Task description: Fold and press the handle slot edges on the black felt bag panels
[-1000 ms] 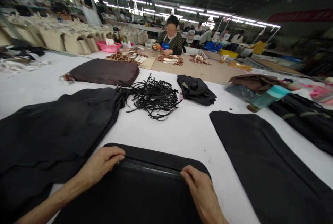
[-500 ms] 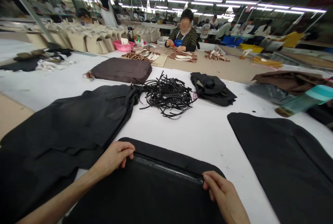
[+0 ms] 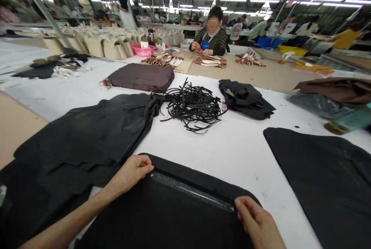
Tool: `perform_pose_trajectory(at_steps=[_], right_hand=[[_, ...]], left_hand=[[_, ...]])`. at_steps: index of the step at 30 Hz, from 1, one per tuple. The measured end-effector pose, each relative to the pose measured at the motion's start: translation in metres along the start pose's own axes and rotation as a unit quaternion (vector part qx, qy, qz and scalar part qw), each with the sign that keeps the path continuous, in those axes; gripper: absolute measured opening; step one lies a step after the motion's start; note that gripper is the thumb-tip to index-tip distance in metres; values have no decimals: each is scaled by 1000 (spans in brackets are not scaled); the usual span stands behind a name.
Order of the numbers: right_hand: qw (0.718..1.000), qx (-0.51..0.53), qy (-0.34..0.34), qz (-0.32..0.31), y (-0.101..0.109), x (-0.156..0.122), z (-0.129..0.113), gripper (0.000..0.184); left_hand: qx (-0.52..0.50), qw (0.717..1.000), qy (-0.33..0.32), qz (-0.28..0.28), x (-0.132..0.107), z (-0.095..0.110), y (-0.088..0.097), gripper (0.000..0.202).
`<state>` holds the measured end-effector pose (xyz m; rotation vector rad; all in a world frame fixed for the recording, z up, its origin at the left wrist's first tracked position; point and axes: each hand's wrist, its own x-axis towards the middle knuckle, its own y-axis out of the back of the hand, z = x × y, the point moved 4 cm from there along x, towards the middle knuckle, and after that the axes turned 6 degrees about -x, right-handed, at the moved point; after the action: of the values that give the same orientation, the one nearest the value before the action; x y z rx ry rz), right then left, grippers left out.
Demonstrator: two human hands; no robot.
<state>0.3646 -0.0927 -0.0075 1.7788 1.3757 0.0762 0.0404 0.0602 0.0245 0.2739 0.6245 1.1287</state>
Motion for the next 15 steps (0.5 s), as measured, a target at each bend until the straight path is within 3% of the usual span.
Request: perform_pose_trajectory(at_steps=[6, 15], right_hand=[[999, -35, -20, 3, -4, 5, 15, 44], [998, -54, -27, 13, -4, 11, 16, 43]], left_hand=[[91, 996, -18, 0, 0, 7, 0, 16], [147, 989, 7, -11, 6, 1, -4, 16]])
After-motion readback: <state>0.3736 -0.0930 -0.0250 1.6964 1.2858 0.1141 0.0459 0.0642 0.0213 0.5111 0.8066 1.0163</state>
